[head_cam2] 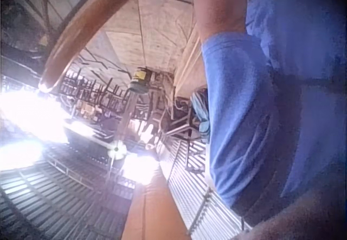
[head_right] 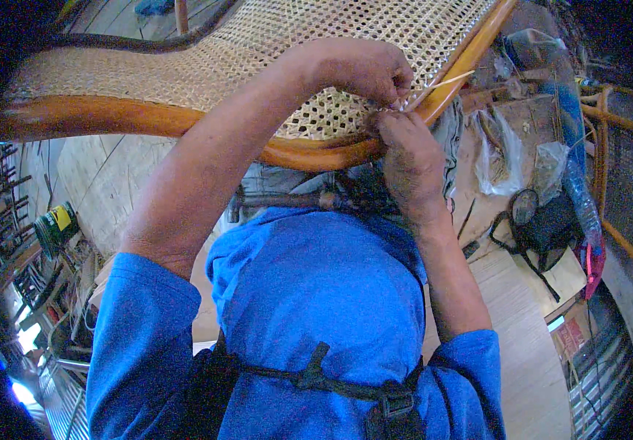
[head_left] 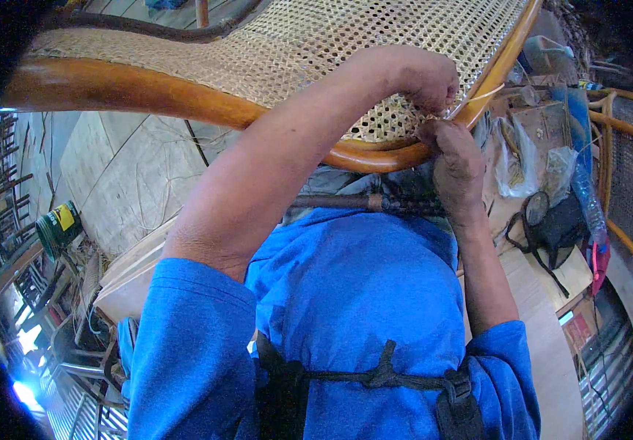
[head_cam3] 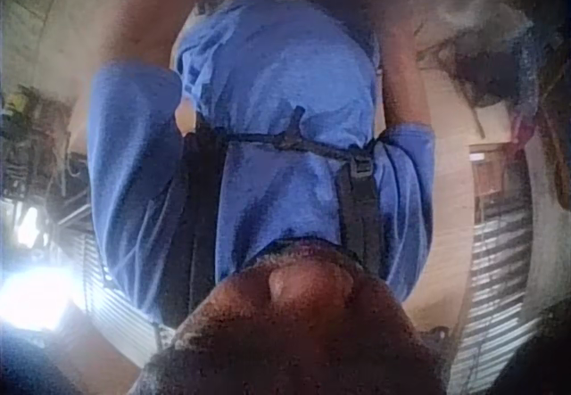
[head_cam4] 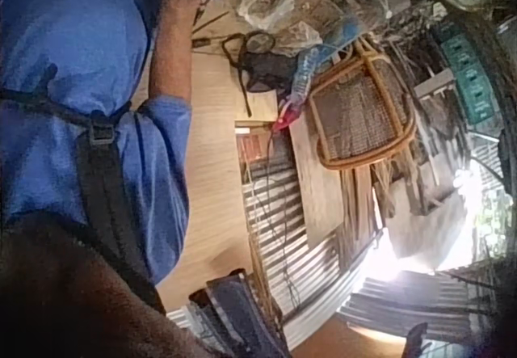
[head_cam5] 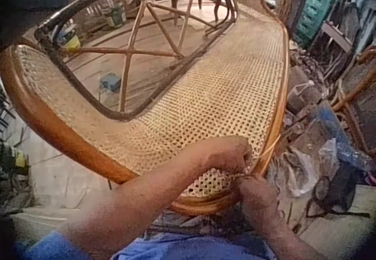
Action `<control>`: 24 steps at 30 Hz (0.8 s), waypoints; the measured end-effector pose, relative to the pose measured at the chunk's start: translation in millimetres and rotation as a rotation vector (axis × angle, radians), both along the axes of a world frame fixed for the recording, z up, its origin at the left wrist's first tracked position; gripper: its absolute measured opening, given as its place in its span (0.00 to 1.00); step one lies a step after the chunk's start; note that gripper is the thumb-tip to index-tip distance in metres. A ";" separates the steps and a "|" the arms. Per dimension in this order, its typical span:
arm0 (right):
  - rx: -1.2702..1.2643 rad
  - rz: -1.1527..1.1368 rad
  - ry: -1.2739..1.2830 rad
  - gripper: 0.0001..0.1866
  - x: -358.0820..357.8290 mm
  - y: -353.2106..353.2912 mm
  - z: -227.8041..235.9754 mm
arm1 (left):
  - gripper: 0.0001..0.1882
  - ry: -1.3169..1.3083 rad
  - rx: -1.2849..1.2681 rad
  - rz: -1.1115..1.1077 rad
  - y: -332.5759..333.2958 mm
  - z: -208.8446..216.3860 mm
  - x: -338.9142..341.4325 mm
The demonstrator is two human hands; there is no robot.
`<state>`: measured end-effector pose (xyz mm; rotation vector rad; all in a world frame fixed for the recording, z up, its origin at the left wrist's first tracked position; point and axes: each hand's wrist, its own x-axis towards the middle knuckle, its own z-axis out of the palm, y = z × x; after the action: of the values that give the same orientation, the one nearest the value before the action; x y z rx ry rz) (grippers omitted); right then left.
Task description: The person weaves a cane strip into the edge groove of a wooden chair seat. They use a hammer to tap the strip into place and pliers to trim excess material, working along the curved perimeter of the seat.
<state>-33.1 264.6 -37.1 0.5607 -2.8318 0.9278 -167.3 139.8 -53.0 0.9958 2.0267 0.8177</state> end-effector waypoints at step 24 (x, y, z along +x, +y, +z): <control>0.096 -0.144 0.080 0.09 15.0 -21.0 5.6 | 0.11 0.041 -0.018 0.019 9.1 5.1 11.5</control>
<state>-18.0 243.5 -31.5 0.3871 -2.8123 0.7323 -155.9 149.0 -47.8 0.9915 2.0776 0.7934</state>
